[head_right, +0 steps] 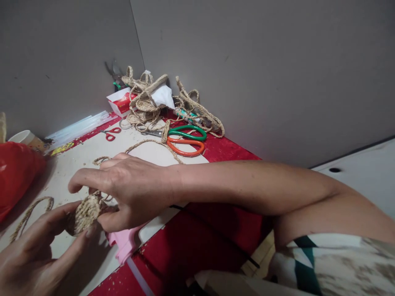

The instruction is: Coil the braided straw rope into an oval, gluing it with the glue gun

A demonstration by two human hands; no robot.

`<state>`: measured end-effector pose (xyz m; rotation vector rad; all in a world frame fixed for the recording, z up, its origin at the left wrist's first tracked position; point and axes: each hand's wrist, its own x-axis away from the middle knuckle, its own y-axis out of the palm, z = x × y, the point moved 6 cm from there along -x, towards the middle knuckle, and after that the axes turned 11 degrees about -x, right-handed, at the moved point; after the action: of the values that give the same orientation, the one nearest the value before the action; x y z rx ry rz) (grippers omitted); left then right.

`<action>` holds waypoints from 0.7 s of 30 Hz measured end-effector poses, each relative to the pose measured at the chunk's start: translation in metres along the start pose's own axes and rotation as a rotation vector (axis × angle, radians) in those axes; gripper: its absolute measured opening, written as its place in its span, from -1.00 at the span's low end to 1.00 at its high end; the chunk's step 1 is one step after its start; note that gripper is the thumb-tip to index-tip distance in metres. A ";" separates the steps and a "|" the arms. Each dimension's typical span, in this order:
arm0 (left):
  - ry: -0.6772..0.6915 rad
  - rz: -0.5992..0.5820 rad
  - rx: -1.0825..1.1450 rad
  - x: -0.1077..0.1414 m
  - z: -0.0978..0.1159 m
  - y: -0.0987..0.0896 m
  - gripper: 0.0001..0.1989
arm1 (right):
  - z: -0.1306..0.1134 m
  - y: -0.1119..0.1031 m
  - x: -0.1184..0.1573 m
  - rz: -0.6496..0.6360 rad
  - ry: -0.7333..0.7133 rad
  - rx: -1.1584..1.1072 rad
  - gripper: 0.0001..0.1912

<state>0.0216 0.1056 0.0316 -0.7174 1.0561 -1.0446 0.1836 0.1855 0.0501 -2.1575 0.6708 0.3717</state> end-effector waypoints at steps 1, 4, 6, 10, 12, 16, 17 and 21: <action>0.033 0.027 -0.033 0.001 -0.001 -0.001 -0.68 | -0.001 -0.001 0.001 0.028 -0.031 0.008 -0.53; 0.095 0.116 -0.160 0.002 -0.001 -0.006 -0.71 | -0.006 -0.006 0.004 0.158 -0.137 0.052 -0.49; 0.110 0.130 -0.216 0.002 -0.001 -0.009 -0.70 | -0.011 -0.010 0.007 0.265 -0.198 0.101 -0.57; 0.122 0.094 -0.223 0.001 0.001 -0.010 -0.71 | -0.018 -0.001 0.010 0.252 -0.226 0.207 -0.86; 0.095 0.076 -0.240 0.002 0.001 -0.009 -0.71 | -0.014 0.011 0.009 0.143 -0.129 0.253 -0.73; 0.014 0.071 -0.177 0.003 0.002 -0.006 -0.69 | 0.002 0.028 0.010 -0.036 0.087 0.236 -0.66; -0.011 0.073 -0.135 0.002 0.003 -0.005 -0.67 | 0.003 0.030 0.010 -0.053 0.101 0.219 -0.66; -0.138 0.027 0.056 -0.002 0.002 -0.002 -0.67 | 0.002 0.030 0.011 -0.036 0.076 0.193 -0.66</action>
<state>0.0227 0.1068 0.0348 -0.7181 0.9127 -0.9840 0.1749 0.1679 0.0250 -2.0046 0.6806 0.1982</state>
